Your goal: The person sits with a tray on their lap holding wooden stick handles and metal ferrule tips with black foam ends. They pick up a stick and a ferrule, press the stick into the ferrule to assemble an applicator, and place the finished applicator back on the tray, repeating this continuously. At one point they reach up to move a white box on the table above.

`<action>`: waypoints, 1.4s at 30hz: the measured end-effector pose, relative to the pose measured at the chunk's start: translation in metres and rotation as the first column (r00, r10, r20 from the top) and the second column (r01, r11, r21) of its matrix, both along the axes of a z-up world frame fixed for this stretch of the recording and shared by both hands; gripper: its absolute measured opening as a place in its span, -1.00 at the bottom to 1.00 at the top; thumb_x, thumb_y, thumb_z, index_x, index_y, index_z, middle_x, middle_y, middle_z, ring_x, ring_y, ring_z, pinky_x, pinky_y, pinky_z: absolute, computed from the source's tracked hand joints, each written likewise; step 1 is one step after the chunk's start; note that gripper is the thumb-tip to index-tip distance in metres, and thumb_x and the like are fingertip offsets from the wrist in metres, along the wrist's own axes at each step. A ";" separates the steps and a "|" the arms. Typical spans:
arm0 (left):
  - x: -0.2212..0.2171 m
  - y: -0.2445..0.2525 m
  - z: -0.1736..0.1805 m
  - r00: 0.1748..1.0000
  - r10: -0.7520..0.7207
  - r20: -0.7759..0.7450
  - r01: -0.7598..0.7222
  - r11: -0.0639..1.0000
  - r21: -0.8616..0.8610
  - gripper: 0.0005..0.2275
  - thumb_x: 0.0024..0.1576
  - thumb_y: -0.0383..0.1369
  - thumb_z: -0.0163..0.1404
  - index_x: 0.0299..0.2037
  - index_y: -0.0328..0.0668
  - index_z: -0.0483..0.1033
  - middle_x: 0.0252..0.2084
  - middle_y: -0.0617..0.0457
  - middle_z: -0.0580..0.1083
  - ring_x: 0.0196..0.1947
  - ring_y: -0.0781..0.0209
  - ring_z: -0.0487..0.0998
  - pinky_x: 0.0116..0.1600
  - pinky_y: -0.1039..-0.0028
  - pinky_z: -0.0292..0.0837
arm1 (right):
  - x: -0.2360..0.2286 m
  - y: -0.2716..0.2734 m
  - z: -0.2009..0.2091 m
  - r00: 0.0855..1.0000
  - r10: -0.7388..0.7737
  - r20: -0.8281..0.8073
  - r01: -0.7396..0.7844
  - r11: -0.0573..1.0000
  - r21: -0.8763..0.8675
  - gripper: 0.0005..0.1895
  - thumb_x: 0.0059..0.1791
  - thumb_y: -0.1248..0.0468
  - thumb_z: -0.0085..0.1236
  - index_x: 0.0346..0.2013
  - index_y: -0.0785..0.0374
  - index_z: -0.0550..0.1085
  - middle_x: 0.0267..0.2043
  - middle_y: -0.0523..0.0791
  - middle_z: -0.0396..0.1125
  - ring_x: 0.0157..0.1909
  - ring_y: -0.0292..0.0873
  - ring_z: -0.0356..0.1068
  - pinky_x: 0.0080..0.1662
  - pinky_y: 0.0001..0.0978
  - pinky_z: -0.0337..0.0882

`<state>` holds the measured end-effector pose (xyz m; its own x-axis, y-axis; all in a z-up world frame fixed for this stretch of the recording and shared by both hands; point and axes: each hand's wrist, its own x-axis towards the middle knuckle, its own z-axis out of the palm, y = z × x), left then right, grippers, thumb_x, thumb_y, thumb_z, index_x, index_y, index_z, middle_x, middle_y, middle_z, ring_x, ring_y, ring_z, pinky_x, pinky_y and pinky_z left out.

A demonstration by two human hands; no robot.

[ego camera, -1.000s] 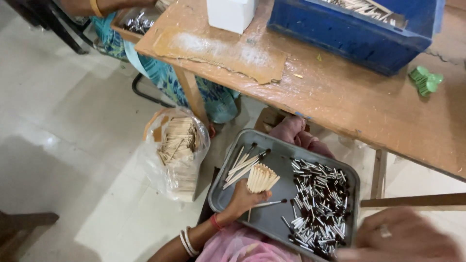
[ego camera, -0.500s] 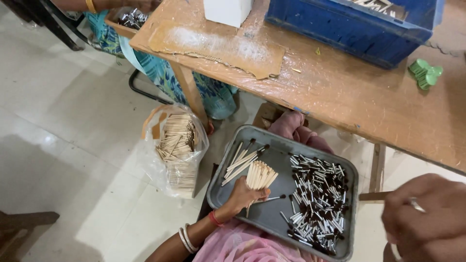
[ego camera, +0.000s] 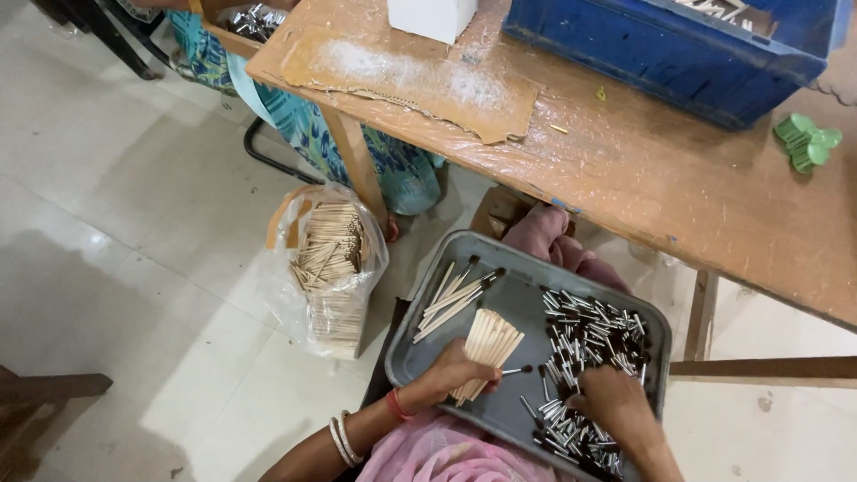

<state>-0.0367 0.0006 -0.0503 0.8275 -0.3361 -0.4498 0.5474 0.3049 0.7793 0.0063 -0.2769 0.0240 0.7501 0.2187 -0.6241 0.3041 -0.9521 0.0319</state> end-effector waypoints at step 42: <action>-0.002 0.005 0.004 0.987 -0.150 0.058 0.153 0.987 -0.050 -0.71 0.09 -0.40 0.28 -0.18 -0.53 0.51 -0.43 -0.10 0.53 -0.54 0.20 0.57 -0.49 0.45 0.50 | -0.058 -0.007 -0.022 0.713 -0.687 0.138 0.487 0.627 0.608 -0.72 0.02 0.06 0.19 -0.03 0.06 0.59 -0.23 -0.05 0.60 -0.31 -0.19 0.60 -0.25 -0.31 0.61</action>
<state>-0.0386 0.0056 -0.0465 0.7874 -0.4821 -0.3841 0.5485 0.2638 0.7934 -0.0513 -0.2841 0.0022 0.9562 -0.1494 -0.2519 -0.2627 -0.8178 -0.5121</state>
